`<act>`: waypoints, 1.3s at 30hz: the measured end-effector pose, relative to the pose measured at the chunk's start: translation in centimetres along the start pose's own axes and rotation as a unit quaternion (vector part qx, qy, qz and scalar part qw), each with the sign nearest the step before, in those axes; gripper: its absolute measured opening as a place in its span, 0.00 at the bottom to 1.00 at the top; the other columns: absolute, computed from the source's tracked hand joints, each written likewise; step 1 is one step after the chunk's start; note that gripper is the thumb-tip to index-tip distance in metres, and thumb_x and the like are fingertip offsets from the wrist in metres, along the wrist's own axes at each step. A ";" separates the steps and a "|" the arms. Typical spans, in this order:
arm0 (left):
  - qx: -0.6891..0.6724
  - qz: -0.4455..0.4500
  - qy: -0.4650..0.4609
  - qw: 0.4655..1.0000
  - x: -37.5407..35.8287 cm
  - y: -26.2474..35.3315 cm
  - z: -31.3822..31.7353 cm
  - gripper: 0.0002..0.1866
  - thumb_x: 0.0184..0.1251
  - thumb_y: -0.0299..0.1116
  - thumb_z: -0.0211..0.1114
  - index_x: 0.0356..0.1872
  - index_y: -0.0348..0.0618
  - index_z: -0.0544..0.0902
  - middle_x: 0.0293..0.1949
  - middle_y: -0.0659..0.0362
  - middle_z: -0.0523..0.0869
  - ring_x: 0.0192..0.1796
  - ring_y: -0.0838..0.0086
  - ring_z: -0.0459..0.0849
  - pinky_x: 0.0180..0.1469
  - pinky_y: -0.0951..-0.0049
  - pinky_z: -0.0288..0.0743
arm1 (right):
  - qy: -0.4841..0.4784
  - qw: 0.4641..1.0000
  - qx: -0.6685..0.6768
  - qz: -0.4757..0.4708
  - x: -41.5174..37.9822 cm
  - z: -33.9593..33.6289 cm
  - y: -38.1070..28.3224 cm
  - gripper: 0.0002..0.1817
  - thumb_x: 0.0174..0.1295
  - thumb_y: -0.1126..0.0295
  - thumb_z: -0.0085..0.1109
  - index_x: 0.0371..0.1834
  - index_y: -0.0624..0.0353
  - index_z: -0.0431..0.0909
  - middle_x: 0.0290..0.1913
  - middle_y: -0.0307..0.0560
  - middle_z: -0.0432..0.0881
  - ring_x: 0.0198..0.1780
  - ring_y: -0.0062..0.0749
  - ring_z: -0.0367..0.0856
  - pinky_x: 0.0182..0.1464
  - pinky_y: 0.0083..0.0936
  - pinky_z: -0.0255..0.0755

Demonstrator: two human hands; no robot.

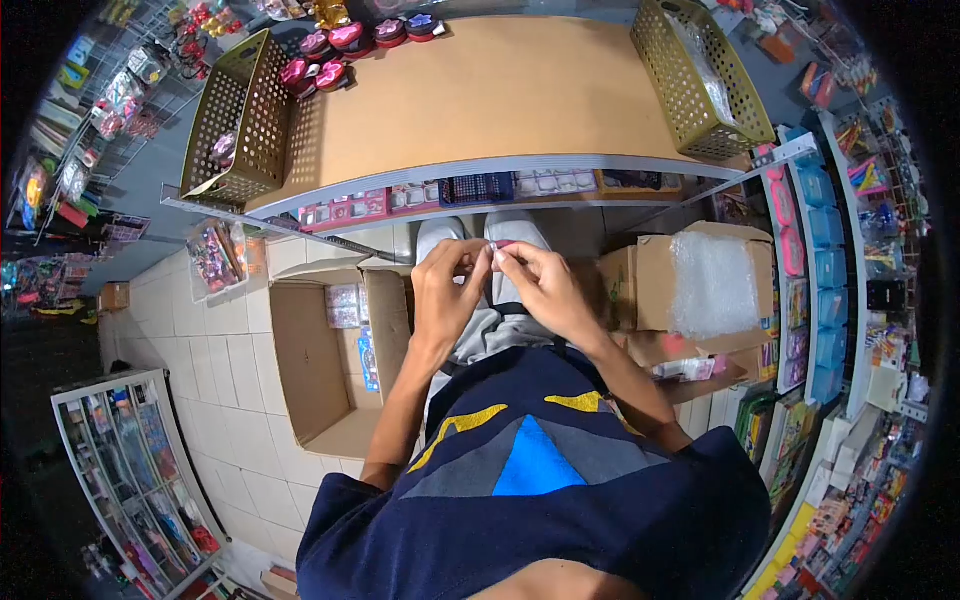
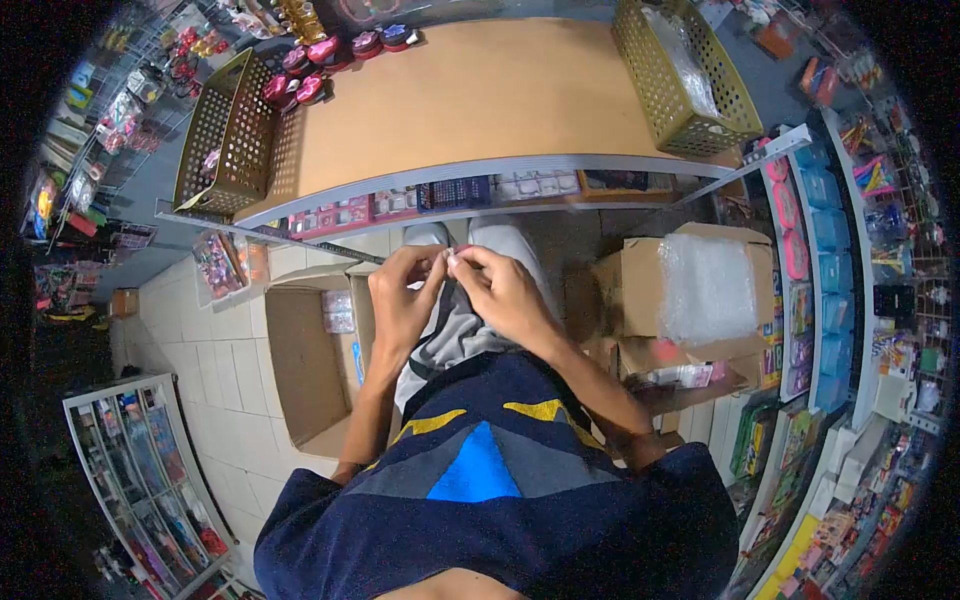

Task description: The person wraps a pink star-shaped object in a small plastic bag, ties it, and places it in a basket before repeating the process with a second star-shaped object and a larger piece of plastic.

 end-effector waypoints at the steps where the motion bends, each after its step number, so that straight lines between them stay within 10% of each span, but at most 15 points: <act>1: -0.023 -0.022 0.014 0.999 0.3 0.5 -0.1 0.06 0.65 0.22 0.67 0.41 0.33 0.85 0.32 0.53 0.86 0.32 0.74 0.87 0.34 0.75 0.80 | -0.011 0.999 -0.032 0.024 -0.4 -0.2 -0.4 0.16 0.74 0.61 0.54 0.44 0.66 0.81 0.23 0.39 0.78 0.24 0.14 0.69 0.26 0.22 0.62; 6: -0.095 0.081 0.091 0.988 0.5 5.6 -2.2 0.07 0.64 0.16 0.66 0.42 0.30 0.84 0.37 0.52 0.86 0.40 0.74 0.87 0.39 0.78 0.81 | 0.001 0.998 -0.018 -0.056 -2.1 -0.1 -4.9 0.11 0.71 0.67 0.57 0.45 0.65 0.80 0.26 0.41 0.78 0.25 0.18 0.70 0.27 0.23 0.63; 14: -0.129 0.318 -0.084 0.936 -0.6 10.6 -4.7 0.10 0.56 0.14 0.70 0.38 0.32 0.81 0.38 0.49 0.86 0.46 0.60 0.88 0.66 0.45 0.73 | -0.134 0.912 -0.040 -0.385 -1.3 -1.0 -9.1 0.16 0.51 0.72 0.74 0.44 0.62 0.83 0.30 0.42 0.80 0.31 0.35 0.73 0.38 0.32 0.67; 18: -0.109 0.304 -0.157 0.933 0.4 9.3 -5.5 0.11 0.53 0.16 0.72 0.38 0.35 0.82 0.39 0.51 0.85 0.49 0.59 0.88 0.69 0.41 0.68 | -0.231 0.902 -0.082 -0.354 0.2 -0.9 -10.8 0.11 0.56 0.71 0.72 0.41 0.60 0.84 0.27 0.42 0.78 0.31 0.33 0.72 0.37 0.32 0.66; 24: 0.003 0.273 -0.116 0.955 1.5 7.6 -6.1 0.11 0.52 0.20 0.73 0.38 0.39 0.85 0.43 0.52 0.81 0.44 0.62 0.84 0.47 0.63 0.81 | -0.222 0.929 -0.139 -0.261 1.3 -1.3 -11.5 0.14 0.57 0.63 0.74 0.41 0.60 0.84 0.33 0.42 0.84 0.33 0.31 0.74 0.36 0.31 0.66; 31: 0.014 0.214 -0.068 0.974 1.8 6.1 -4.4 0.12 0.56 0.17 0.70 0.41 0.37 0.84 0.42 0.51 0.84 0.42 0.63 0.86 0.45 0.70 0.80 | -0.058 0.914 -0.263 -0.304 0.7 -1.5 -10.7 0.14 0.52 0.64 0.75 0.38 0.59 0.84 0.33 0.42 0.85 0.32 0.32 0.76 0.39 0.31 0.63; 39: -0.212 -0.021 -0.045 0.976 1.9 3.0 -2.4 0.12 0.64 0.21 0.69 0.45 0.31 0.77 0.38 0.57 0.85 0.42 0.80 0.83 0.45 0.78 0.79 | -0.026 0.893 -0.319 -0.316 0.4 -1.1 -9.1 0.10 0.54 0.67 0.73 0.36 0.56 0.83 0.30 0.42 0.82 0.31 0.35 0.76 0.38 0.31 0.63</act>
Point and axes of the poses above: each hand's wrist, its own x-axis towards the middle knuckle, its own z-axis out of the palm, y = z × x, the point moved 7 cm from there along x, towards the middle knuckle
